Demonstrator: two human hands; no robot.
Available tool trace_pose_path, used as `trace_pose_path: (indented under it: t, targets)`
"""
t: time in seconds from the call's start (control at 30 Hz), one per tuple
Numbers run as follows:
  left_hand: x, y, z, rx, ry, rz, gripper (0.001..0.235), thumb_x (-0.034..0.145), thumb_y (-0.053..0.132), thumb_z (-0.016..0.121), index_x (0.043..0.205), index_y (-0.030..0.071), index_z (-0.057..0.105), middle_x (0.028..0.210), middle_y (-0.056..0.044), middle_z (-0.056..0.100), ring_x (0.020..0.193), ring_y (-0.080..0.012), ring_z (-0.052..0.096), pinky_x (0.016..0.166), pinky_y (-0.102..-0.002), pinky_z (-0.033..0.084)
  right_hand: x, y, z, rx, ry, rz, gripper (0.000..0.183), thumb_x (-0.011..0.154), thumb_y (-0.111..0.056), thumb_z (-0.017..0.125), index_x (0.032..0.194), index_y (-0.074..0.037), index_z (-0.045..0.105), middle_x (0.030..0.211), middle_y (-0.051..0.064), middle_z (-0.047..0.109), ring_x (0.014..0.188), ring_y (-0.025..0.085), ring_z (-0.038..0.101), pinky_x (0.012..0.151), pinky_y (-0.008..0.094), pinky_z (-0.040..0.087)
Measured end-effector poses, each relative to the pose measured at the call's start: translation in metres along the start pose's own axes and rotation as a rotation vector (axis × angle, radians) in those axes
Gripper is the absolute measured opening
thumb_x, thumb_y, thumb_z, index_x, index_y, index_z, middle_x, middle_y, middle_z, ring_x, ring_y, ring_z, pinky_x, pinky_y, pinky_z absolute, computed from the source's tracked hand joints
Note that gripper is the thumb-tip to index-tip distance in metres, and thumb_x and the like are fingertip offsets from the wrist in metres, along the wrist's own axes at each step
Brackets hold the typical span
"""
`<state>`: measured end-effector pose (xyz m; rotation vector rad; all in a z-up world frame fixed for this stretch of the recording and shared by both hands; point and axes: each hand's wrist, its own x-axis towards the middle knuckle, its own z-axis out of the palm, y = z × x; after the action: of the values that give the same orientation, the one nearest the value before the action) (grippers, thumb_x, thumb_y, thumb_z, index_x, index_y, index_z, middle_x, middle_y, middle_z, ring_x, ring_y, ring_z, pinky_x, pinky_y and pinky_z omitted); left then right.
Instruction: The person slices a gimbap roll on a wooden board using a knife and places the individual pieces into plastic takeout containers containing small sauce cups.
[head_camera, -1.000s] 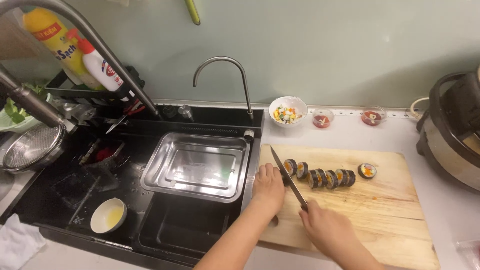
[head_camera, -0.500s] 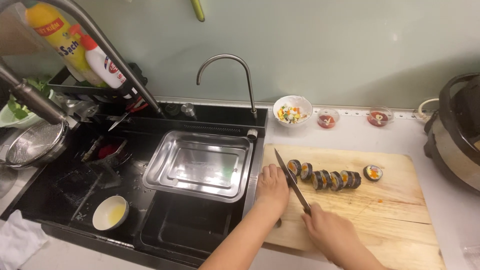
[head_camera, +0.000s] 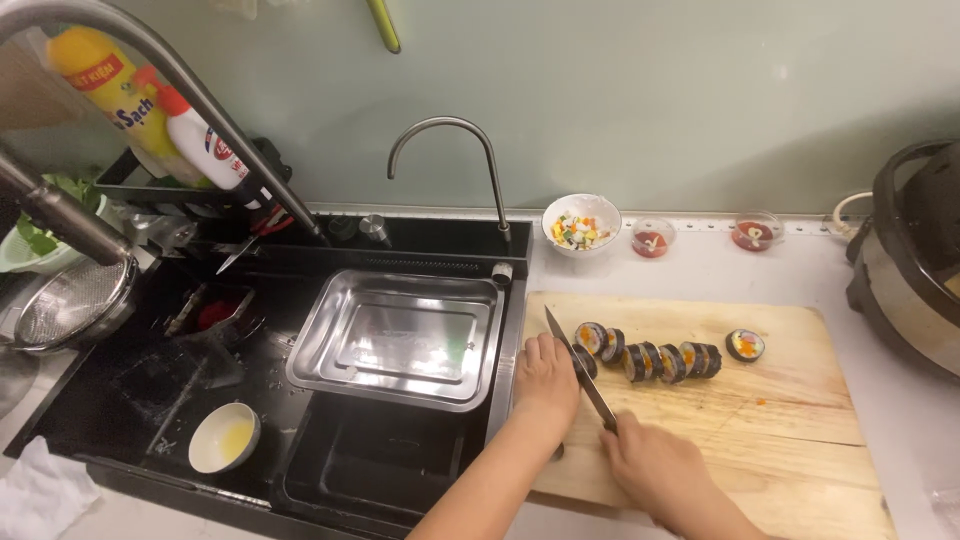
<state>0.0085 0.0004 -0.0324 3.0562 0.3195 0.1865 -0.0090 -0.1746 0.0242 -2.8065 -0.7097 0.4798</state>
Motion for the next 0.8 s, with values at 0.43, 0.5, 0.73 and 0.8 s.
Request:
trace_pose_path:
  t: [0.43, 0.5, 0.73, 0.8]
  targets:
    - [-0.005, 0.001, -0.032, -0.072, -0.089, -0.005, 0.058, 0.087, 0.012, 0.062, 0.137, -0.013, 0.044, 0.134, -0.02, 0.045, 0.121, -0.0341, 0.043, 0.106, -0.041, 0.036, -0.003, 0.013, 0.013, -0.207, 0.005, -0.074, 0.037, 0.102, -0.046, 0.042, 0.104, -0.01, 0.052, 0.076, 0.011, 0.074, 0.075, 0.032, 0.075, 0.067, 0.047, 0.06]
    - [-0.007, 0.004, -0.057, -0.086, -0.189, -0.035, 0.072, 0.085, 0.023, 0.074, 0.136, -0.015, 0.041, 0.133, -0.022, 0.042, 0.124, -0.0353, 0.041, 0.107, -0.039, 0.035, -0.026, 0.032, 0.021, -0.167, -0.15, 0.103, 0.036, 0.1, -0.049, 0.045, 0.109, -0.015, 0.051, 0.078, 0.011, 0.075, 0.078, 0.029, 0.077, 0.072, 0.046, 0.061]
    - [-0.018, -0.004, -0.061, -0.277, -0.139, -0.036, 0.058, 0.088, 0.025, 0.078, 0.128, -0.008, 0.052, 0.134, -0.02, 0.046, 0.129, -0.036, 0.044, 0.108, -0.042, 0.04, -0.016, 0.04, 0.028, -0.171, 0.007, -0.026, 0.038, 0.099, -0.05, 0.046, 0.101, -0.013, 0.054, 0.076, 0.009, 0.075, 0.076, 0.03, 0.076, 0.069, 0.047, 0.061]
    - [-0.029, -0.003, -0.088, -0.403, -0.288, -0.026, 0.057, 0.085, 0.025, 0.081, 0.128, -0.002, 0.055, 0.136, -0.018, 0.047, 0.133, -0.0357, 0.043, 0.109, -0.043, 0.038, -0.009, 0.04, 0.019, 0.002, 0.082, -0.113, 0.033, 0.097, -0.047, 0.048, 0.098, -0.015, 0.055, 0.071, 0.009, 0.073, 0.07, 0.032, 0.074, 0.062, 0.049, 0.059]
